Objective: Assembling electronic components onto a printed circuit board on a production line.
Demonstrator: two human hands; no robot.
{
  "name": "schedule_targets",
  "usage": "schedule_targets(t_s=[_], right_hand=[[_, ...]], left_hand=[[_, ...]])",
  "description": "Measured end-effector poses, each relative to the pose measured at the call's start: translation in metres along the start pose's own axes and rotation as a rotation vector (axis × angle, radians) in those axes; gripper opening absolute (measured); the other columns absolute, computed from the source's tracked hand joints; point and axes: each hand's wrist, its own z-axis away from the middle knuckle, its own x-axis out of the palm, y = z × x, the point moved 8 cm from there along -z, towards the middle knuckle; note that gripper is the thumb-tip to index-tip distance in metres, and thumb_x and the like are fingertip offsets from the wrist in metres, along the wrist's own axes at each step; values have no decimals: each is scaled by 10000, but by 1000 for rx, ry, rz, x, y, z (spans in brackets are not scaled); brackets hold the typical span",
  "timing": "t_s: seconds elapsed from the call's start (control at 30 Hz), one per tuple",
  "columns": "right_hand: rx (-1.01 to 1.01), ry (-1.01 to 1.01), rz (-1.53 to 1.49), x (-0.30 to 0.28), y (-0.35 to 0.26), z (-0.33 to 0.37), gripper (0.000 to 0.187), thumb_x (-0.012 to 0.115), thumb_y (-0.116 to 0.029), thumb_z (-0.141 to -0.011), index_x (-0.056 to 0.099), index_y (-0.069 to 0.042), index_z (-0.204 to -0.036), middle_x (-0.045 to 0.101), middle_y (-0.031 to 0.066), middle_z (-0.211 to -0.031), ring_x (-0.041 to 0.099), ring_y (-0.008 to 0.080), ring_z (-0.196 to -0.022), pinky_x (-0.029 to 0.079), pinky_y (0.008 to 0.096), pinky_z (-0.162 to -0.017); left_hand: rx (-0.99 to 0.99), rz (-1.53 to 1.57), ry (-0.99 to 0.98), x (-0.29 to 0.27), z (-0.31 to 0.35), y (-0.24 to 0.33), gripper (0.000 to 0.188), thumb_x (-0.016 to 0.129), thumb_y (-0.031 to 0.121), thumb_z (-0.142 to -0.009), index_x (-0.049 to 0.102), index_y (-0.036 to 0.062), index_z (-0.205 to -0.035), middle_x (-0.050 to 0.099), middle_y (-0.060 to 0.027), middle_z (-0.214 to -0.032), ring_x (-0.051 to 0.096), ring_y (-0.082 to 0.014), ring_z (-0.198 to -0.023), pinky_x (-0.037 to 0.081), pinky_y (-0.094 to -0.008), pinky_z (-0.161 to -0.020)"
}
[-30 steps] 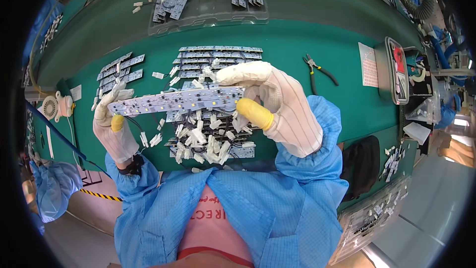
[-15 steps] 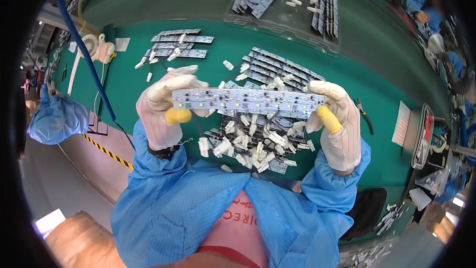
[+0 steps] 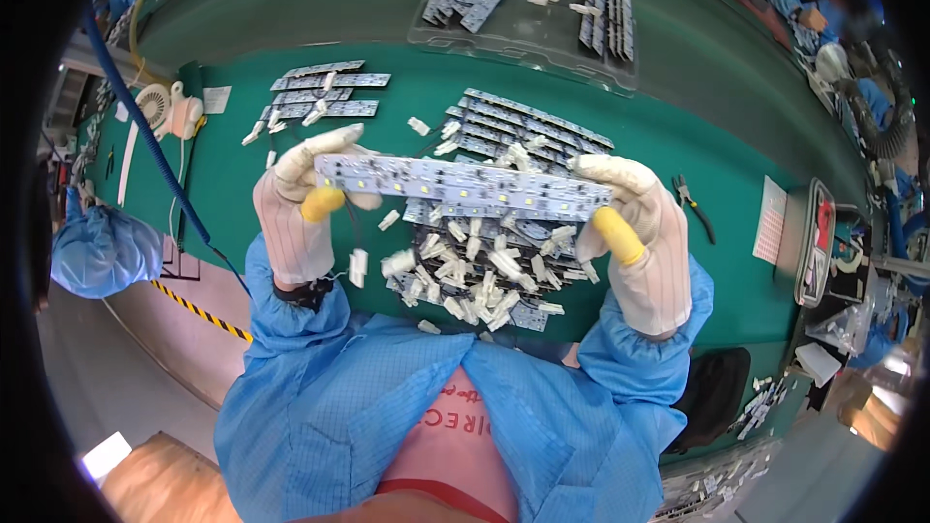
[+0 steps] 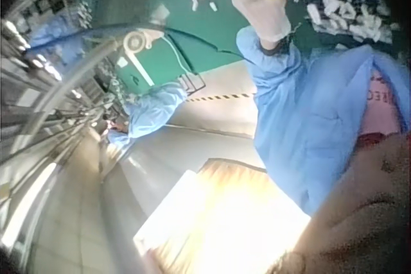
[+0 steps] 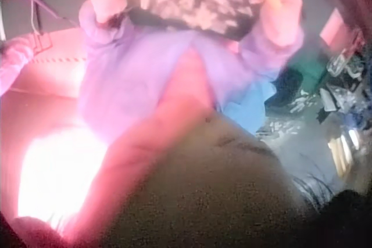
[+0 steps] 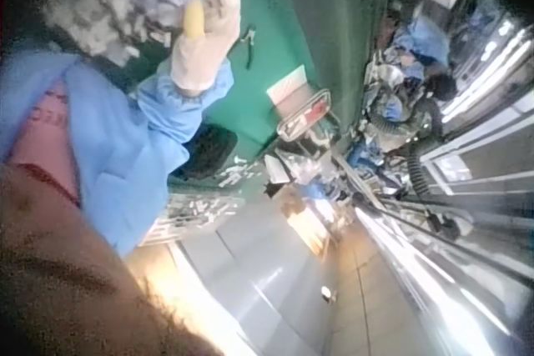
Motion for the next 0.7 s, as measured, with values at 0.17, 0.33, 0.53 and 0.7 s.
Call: schedule_targets(t_s=[0.17,0.33,0.53,0.7], right_hand=[[-38,21,-62,-6,12,-2,760,705,-572,-736,531,28,-1169,563,13,-791,502,36,-558,329,155,-508],[-3,-86,-13,5,1,6,591,670,-432,-825,522,5,-1194,587,59,-782,552,101,-630,422,214,-593],[-28,-199,-126,15,-9,14,514,646,-312,-854,516,28,-1217,598,94,-909,567,117,-671,452,240,-626],[9,-167,-177,13,-9,11,627,699,-375,-815,484,59,-1213,591,114,-1042,593,116,-688,463,216,-614]], left_hand=[[34,32,-27,4,4,5,489,721,115,-785,536,-63,-1202,643,-156,-1000,670,-212,-804,525,-270,-730],[-39,-226,111,-4,-4,-2,388,613,161,-898,544,-23,-1232,668,-93,-941,624,-116,-811,456,-210,-740],[-97,-476,92,-9,-15,-15,348,554,147,-924,558,-22,-1227,669,-45,-873,587,-75,-805,428,-195,-732],[-55,-500,119,-7,-15,-9,372,557,192,-921,561,-45,-1208,648,-92,-977,614,-119,-816,449,-217,-775]])
